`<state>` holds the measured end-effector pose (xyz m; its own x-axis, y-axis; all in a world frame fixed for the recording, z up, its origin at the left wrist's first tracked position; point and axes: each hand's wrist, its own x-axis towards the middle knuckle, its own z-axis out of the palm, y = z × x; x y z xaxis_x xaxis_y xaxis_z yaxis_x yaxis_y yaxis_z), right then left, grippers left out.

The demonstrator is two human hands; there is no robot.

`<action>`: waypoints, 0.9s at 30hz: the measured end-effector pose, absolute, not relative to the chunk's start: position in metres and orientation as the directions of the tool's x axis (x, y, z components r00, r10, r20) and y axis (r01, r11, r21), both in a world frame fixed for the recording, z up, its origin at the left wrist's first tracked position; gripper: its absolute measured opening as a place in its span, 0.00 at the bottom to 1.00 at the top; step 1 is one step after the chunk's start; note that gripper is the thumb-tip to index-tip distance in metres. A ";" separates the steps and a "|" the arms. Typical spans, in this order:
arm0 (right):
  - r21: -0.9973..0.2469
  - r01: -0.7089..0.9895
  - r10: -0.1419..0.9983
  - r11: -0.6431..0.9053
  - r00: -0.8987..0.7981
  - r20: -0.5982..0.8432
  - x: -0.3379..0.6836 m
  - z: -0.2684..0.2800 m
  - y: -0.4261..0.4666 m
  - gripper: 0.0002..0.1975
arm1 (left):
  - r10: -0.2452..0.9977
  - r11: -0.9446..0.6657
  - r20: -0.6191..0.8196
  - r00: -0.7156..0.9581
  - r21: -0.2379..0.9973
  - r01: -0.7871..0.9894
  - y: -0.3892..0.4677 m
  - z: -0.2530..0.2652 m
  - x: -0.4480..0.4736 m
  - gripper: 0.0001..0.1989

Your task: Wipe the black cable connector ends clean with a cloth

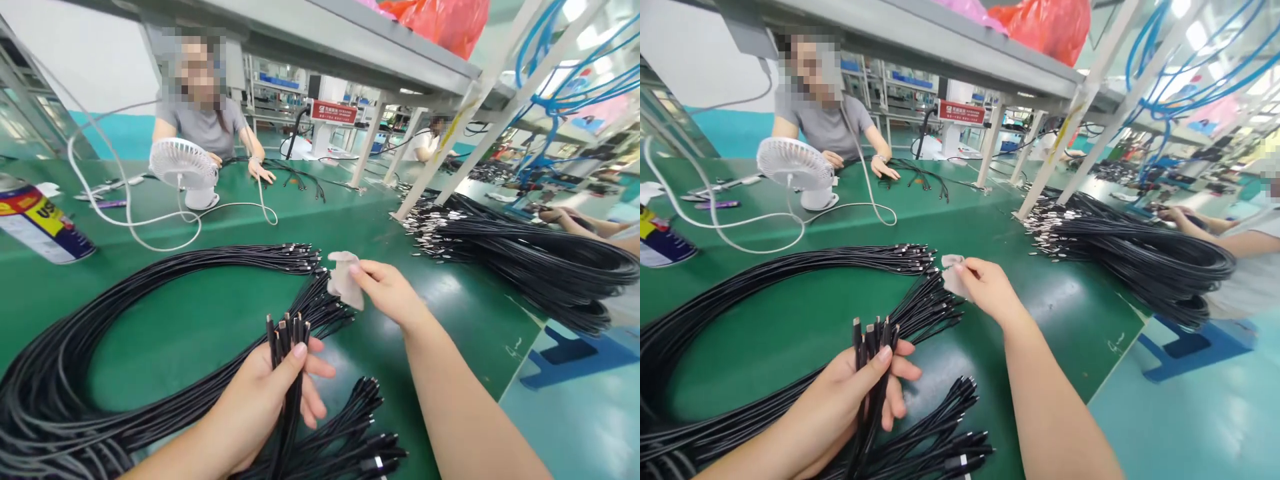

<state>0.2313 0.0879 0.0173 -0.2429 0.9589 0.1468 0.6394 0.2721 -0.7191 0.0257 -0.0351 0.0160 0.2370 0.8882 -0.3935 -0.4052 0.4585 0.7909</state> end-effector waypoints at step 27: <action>-0.971 0.152 0.751 0.183 -0.659 0.039 0.190 0.029 0.043 0.15 | 0.910 0.414 -0.373 0.181 0.841 -0.349 -0.029 0.014 0.024 0.14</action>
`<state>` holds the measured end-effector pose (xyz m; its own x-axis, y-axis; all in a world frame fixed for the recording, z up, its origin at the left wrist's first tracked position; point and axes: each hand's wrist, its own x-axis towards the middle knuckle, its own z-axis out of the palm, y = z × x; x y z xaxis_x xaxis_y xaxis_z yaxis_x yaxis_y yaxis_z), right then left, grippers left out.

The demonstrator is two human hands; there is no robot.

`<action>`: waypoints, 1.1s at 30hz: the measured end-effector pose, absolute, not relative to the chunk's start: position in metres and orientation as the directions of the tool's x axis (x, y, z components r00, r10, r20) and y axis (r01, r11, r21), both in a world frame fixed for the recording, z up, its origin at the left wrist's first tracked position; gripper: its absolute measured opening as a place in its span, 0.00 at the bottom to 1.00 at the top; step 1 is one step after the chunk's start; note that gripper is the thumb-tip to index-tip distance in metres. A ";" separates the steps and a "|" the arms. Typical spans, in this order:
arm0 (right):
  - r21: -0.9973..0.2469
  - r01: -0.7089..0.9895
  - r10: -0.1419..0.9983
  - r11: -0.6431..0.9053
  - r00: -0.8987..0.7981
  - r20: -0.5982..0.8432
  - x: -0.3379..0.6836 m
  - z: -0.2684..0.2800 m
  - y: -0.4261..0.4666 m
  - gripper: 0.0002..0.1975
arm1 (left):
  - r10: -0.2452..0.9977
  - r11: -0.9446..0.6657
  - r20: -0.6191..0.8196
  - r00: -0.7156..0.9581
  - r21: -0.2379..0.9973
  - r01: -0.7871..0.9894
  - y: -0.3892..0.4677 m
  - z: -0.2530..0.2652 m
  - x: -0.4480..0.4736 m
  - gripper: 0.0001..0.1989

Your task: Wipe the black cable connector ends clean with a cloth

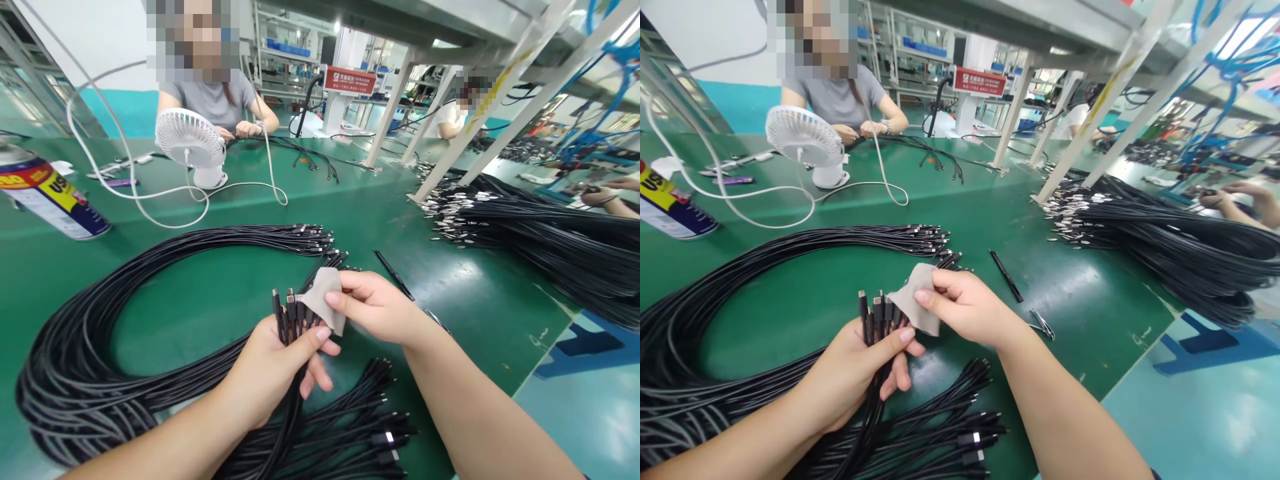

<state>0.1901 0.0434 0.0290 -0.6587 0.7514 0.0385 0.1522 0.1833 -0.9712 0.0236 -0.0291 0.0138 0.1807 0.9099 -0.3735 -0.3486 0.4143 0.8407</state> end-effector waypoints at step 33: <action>-0.988 0.017 0.652 -0.156 -0.749 -0.116 0.176 0.022 0.042 0.17 | 0.940 0.324 -0.302 0.160 0.936 -0.137 -0.030 0.007 0.022 0.20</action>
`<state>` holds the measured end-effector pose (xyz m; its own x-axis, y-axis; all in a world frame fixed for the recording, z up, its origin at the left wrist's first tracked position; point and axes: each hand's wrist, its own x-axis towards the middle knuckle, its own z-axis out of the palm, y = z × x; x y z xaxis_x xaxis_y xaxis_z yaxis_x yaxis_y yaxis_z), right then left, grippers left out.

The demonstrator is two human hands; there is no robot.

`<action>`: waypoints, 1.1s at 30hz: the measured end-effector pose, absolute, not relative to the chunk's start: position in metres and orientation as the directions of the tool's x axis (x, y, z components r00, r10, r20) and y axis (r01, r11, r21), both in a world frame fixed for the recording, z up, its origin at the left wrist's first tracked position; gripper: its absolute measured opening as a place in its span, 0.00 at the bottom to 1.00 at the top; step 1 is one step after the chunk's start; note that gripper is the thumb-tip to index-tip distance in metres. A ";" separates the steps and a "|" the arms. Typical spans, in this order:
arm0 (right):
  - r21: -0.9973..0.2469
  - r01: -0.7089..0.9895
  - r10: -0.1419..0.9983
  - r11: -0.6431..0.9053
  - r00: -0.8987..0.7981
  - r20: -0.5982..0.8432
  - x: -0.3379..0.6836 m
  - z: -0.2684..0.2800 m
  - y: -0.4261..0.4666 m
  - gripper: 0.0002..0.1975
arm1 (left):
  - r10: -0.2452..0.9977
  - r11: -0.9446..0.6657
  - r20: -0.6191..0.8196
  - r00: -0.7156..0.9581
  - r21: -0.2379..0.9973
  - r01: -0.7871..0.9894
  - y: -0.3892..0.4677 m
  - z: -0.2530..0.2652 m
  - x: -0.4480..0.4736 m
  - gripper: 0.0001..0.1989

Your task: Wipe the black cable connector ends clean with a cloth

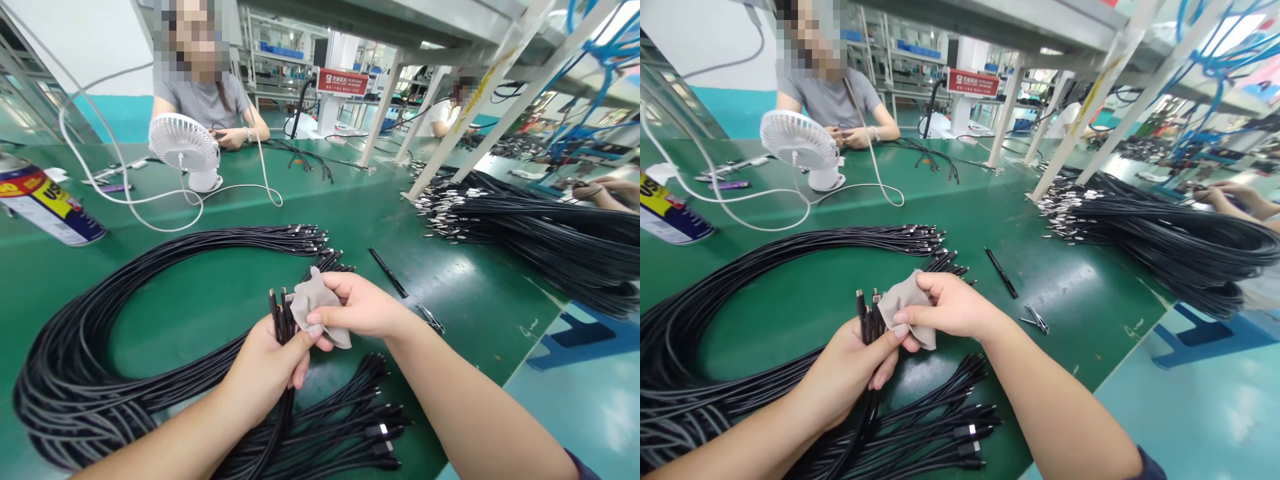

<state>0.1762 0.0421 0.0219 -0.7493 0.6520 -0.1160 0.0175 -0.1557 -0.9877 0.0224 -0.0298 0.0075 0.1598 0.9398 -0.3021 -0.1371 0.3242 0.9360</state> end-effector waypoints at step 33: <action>-0.936 -0.102 0.691 -0.337 -0.702 -0.172 0.168 0.018 0.039 0.18 | 0.950 0.312 -0.301 0.083 0.909 -0.275 -0.026 0.014 0.021 0.19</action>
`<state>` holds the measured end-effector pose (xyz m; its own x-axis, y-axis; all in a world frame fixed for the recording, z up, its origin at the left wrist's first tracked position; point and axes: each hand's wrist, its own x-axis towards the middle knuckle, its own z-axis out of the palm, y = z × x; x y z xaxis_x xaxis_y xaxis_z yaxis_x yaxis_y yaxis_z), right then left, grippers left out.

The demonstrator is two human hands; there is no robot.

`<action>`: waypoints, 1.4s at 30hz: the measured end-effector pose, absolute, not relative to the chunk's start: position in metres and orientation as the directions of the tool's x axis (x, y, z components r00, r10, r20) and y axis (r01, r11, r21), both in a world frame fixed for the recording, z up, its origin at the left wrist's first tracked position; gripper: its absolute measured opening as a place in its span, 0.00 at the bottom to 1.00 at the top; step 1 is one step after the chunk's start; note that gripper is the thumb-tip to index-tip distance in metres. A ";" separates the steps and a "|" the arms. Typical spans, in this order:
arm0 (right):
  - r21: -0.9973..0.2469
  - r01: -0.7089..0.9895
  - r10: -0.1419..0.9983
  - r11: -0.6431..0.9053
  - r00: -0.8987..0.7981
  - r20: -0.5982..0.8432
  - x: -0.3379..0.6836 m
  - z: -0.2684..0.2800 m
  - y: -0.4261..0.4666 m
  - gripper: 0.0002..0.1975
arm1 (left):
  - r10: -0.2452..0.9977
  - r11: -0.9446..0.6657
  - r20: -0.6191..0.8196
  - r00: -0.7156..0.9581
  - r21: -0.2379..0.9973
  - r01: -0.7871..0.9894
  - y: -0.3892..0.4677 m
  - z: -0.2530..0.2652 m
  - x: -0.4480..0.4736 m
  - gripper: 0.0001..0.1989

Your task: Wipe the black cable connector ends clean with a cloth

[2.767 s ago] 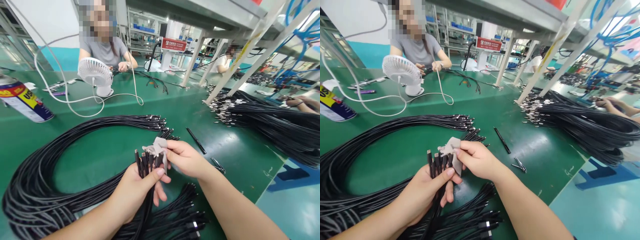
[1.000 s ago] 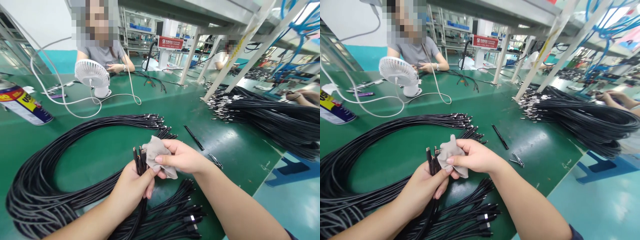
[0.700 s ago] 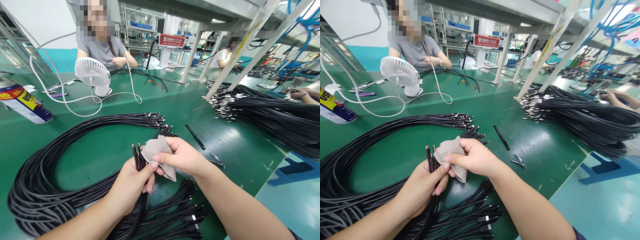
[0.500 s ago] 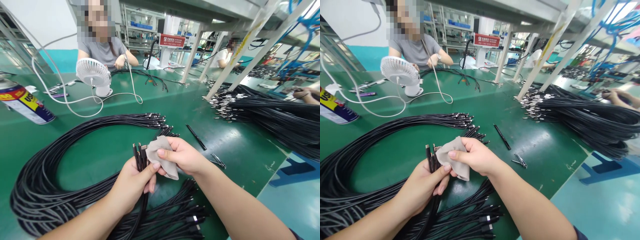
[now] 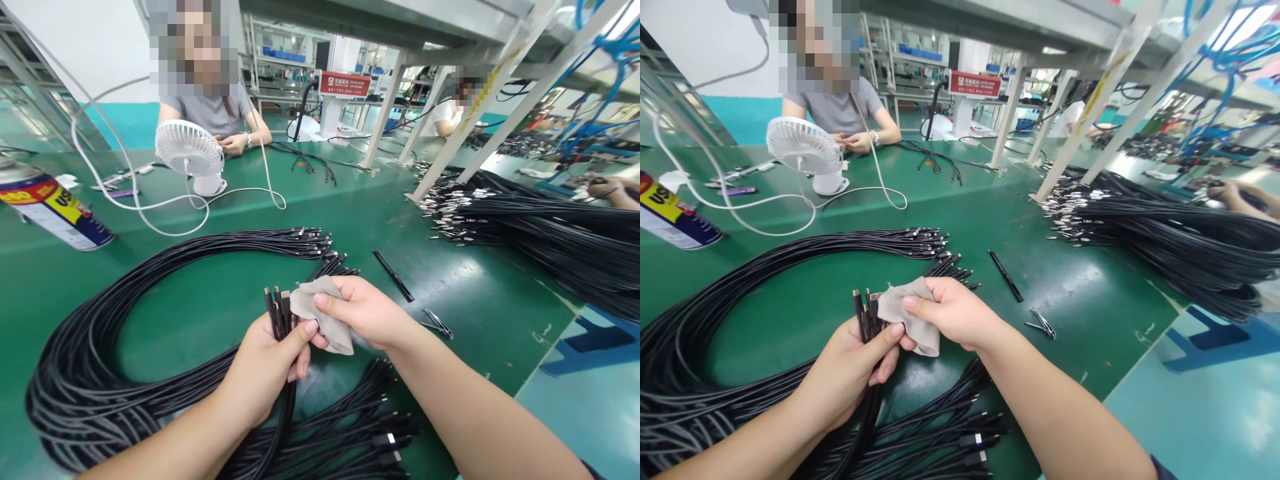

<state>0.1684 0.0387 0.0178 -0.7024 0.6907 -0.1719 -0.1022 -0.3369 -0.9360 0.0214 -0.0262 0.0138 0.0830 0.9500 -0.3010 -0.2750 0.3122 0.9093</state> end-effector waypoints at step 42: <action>-0.969 -0.102 0.831 -0.223 -0.540 -0.134 0.173 0.030 0.032 0.18 | 0.956 0.288 -0.271 0.110 0.939 -0.190 -0.026 0.007 0.018 0.16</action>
